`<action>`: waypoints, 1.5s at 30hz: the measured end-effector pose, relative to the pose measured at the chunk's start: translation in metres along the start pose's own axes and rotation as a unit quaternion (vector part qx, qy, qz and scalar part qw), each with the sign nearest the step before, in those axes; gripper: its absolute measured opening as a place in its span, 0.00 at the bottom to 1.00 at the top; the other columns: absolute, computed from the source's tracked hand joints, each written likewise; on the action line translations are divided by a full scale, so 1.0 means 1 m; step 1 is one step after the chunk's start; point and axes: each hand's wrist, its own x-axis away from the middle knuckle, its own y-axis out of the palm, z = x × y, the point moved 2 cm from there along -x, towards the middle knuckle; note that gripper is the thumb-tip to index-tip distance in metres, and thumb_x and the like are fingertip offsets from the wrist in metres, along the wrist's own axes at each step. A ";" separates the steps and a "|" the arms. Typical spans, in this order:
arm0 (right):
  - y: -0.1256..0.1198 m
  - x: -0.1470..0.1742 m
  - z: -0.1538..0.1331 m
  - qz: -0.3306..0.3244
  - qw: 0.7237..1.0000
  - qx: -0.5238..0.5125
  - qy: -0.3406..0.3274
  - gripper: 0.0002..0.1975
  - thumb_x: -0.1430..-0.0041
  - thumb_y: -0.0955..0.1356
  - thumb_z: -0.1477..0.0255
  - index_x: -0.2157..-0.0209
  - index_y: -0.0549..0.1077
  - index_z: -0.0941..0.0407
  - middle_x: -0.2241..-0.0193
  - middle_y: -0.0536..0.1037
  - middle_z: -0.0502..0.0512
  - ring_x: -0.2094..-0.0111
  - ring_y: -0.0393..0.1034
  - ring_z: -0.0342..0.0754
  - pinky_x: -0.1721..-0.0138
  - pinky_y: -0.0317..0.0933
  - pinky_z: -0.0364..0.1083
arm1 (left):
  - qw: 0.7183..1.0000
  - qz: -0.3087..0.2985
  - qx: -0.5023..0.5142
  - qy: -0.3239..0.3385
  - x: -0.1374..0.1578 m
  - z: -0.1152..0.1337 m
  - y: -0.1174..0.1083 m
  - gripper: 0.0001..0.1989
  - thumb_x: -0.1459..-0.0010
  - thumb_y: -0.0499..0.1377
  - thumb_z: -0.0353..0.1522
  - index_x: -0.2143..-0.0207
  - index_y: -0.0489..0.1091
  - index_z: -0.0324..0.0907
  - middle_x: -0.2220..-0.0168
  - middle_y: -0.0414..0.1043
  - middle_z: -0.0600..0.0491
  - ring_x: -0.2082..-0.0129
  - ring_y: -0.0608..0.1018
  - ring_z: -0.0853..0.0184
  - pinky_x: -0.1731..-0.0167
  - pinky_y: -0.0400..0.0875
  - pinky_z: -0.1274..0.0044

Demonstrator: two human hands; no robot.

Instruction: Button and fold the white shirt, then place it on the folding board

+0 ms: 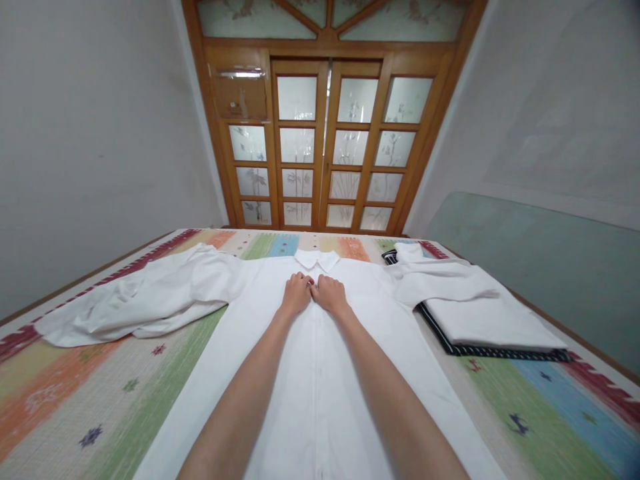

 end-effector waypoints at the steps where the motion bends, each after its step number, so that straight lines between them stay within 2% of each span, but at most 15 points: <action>1: 0.001 0.002 -0.001 0.003 1.000 0.001 0.004 0.18 0.35 0.59 0.66 0.53 0.72 0.61 0.54 0.78 0.68 0.53 0.74 0.58 0.55 0.62 0.50 | 1.000 -0.001 0.002 0.003 0.001 0.000 0.000 0.15 0.38 0.50 0.26 0.57 0.75 0.45 0.56 0.71 0.46 0.50 0.70 0.60 0.52 0.65 0.70; 6: -0.001 0.004 -0.002 -0.003 1.000 0.004 0.026 0.18 0.35 0.60 0.65 0.52 0.71 0.61 0.53 0.77 0.69 0.53 0.73 0.58 0.55 0.62 0.50 | 1.000 -0.001 0.016 0.010 0.000 -0.001 0.000 0.16 0.39 0.50 0.25 0.58 0.75 0.44 0.56 0.71 0.47 0.51 0.70 0.60 0.51 0.65 0.70; 15: -0.008 -0.007 -0.006 -0.085 0.996 0.035 -0.008 0.21 0.34 0.58 0.65 0.51 0.74 0.63 0.52 0.77 0.72 0.50 0.72 0.58 0.54 0.62 0.49 | 0.999 -0.002 0.047 0.008 -0.002 -0.004 0.002 0.16 0.39 0.50 0.25 0.57 0.76 0.42 0.56 0.72 0.47 0.51 0.71 0.60 0.50 0.65 0.70; 20: -0.009 -0.017 0.003 -0.111 0.993 0.022 -0.018 0.20 0.34 0.59 0.63 0.54 0.76 0.61 0.53 0.78 0.69 0.51 0.73 0.57 0.59 0.61 0.47 | 0.999 0.003 0.044 0.007 -0.003 -0.004 0.003 0.14 0.38 0.51 0.28 0.57 0.76 0.43 0.57 0.73 0.47 0.52 0.72 0.60 0.51 0.66 0.71; 26: -0.005 -0.018 0.014 -0.063 0.997 -0.034 -0.017 0.16 0.34 0.60 0.65 0.61 0.77 0.58 0.60 0.81 0.62 0.58 0.73 0.51 0.67 0.55 0.43 | 0.999 0.005 0.045 0.006 -0.004 -0.004 0.006 0.10 0.38 0.55 0.32 0.59 0.75 0.41 0.57 0.74 0.46 0.52 0.73 0.59 0.52 0.65 0.71; 31: 0.000 -0.016 0.016 -0.028 0.997 -0.061 -0.030 0.14 0.36 0.61 0.67 0.65 0.76 0.57 0.64 0.81 0.59 0.62 0.72 0.49 0.68 0.52 0.42 | 0.998 0.006 0.055 0.006 -0.003 -0.002 0.004 0.09 0.38 0.56 0.31 0.59 0.74 0.41 0.56 0.74 0.46 0.52 0.72 0.59 0.52 0.64 0.70; 38: 0.005 -0.010 0.013 0.032 0.998 -0.056 -0.026 0.10 0.40 0.65 0.66 0.67 0.75 0.57 0.65 0.80 0.58 0.63 0.72 0.49 0.67 0.54 0.43 | 0.998 0.008 0.065 0.002 -0.006 -0.004 0.007 0.08 0.39 0.55 0.28 0.61 0.75 0.41 0.56 0.74 0.46 0.52 0.73 0.59 0.52 0.63 0.70; 45: 0.002 -0.004 0.009 0.049 0.998 -0.038 -0.001 0.13 0.42 0.65 0.63 0.64 0.75 0.58 0.62 0.79 0.62 0.60 0.72 0.53 0.63 0.58 0.45 | 0.998 0.004 0.060 0.001 -0.008 -0.006 0.007 0.09 0.38 0.55 0.29 0.61 0.75 0.41 0.58 0.75 0.47 0.53 0.73 0.60 0.52 0.64 0.70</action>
